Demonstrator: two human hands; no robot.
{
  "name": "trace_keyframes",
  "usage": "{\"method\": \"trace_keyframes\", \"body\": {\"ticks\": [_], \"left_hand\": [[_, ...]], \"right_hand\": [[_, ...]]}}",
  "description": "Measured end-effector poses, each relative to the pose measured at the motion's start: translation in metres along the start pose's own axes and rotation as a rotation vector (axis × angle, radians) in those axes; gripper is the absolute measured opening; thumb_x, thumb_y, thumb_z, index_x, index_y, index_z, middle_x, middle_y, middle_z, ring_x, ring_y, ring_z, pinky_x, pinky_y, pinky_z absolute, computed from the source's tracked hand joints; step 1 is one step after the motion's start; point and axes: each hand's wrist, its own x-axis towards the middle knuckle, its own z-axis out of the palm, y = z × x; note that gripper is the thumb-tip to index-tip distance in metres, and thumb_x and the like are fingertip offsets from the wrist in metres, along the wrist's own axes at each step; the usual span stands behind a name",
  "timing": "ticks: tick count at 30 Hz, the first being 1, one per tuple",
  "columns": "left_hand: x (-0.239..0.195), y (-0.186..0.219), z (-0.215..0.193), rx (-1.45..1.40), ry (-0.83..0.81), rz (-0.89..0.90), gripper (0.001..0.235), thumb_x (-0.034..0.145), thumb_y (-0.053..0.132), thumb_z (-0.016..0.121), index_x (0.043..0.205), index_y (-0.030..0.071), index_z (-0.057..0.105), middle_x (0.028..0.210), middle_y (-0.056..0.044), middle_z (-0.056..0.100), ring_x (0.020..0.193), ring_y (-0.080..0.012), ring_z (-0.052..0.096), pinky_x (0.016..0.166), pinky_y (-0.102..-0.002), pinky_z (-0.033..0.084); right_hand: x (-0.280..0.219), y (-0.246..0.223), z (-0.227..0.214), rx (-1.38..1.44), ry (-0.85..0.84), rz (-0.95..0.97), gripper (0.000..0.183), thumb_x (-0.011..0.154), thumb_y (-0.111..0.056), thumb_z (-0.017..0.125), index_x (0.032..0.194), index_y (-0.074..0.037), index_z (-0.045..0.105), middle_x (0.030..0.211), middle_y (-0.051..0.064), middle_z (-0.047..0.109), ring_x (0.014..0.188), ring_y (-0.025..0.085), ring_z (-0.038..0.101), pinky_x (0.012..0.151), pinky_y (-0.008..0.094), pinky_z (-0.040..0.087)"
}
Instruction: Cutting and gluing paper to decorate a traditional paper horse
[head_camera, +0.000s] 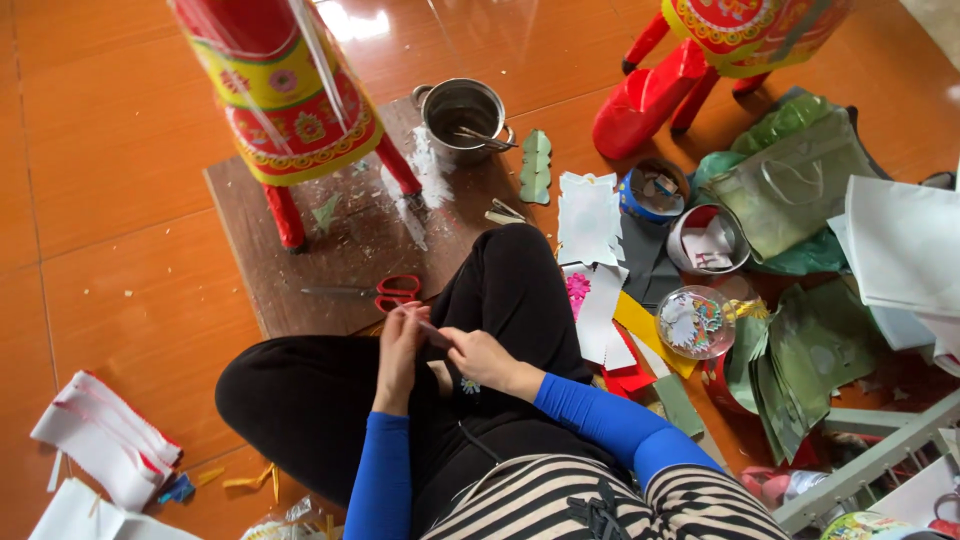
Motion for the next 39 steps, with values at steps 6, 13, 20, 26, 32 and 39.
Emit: {"method": "trace_keyframes", "body": {"ticks": [6,13,20,26,32,39], "left_hand": [[0.008,-0.024,-0.003,0.057,-0.107,-0.121,0.05,0.112,0.046,0.065,0.148,0.012,0.062,0.13,-0.021,0.075,0.122,-0.0359,0.07,0.098,-0.059,0.06],[0.012,-0.03,-0.006,-0.011,-0.099,-0.173,0.047,0.111,0.049,0.066,0.146,0.016,0.067,0.142,-0.025,0.064,0.123,-0.0453,0.069,0.088,-0.063,0.064],[0.014,-0.033,-0.007,-0.009,-0.065,-0.136,0.056,0.113,0.048,0.062,0.15,0.006,0.062,0.156,-0.036,0.052,0.135,-0.0579,0.059,0.093,-0.068,0.059],[0.021,-0.043,-0.012,-0.02,-0.083,-0.157,0.055,0.112,0.047,0.064,0.147,0.005,0.065,0.157,-0.038,0.049,0.135,-0.0622,0.056,0.095,-0.073,0.055],[0.028,-0.055,-0.013,-0.012,-0.109,-0.168,0.055,0.111,0.049,0.067,0.146,0.006,0.066,0.141,-0.034,0.062,0.124,-0.054,0.065,0.091,-0.069,0.058],[0.032,-0.061,-0.015,0.0,-0.114,-0.17,0.051,0.11,0.048,0.069,0.141,0.007,0.069,0.132,-0.03,0.069,0.119,-0.0456,0.07,0.09,-0.062,0.062]], "right_hand": [[-0.007,-0.029,-0.015,0.008,0.005,0.012,0.056,0.099,-0.023,0.055,0.155,-0.021,0.059,0.123,0.016,0.081,0.114,0.039,0.076,0.099,0.053,0.062],[-0.017,-0.065,-0.03,-0.05,0.002,0.002,0.065,0.104,-0.031,0.057,0.166,-0.032,0.039,0.116,0.029,0.079,0.111,0.048,0.075,0.097,0.06,0.06],[-0.013,-0.044,-0.024,-0.097,0.238,-0.289,0.042,0.11,-0.035,0.061,0.152,-0.036,0.061,0.115,0.005,0.075,0.099,0.036,0.077,0.08,0.047,0.066],[-0.012,-0.045,-0.029,0.03,0.275,-0.293,0.034,0.113,-0.033,0.057,0.144,-0.027,0.069,0.108,0.004,0.074,0.098,0.031,0.079,0.08,0.041,0.066],[-0.011,-0.047,-0.03,0.073,0.322,-0.349,0.031,0.108,-0.014,0.066,0.136,-0.021,0.075,0.103,0.003,0.076,0.096,0.027,0.08,0.081,0.036,0.066],[-0.01,-0.041,-0.027,0.071,0.34,-0.407,0.033,0.104,-0.011,0.069,0.135,-0.021,0.077,0.103,0.004,0.076,0.096,0.027,0.079,0.083,0.038,0.065]]}}
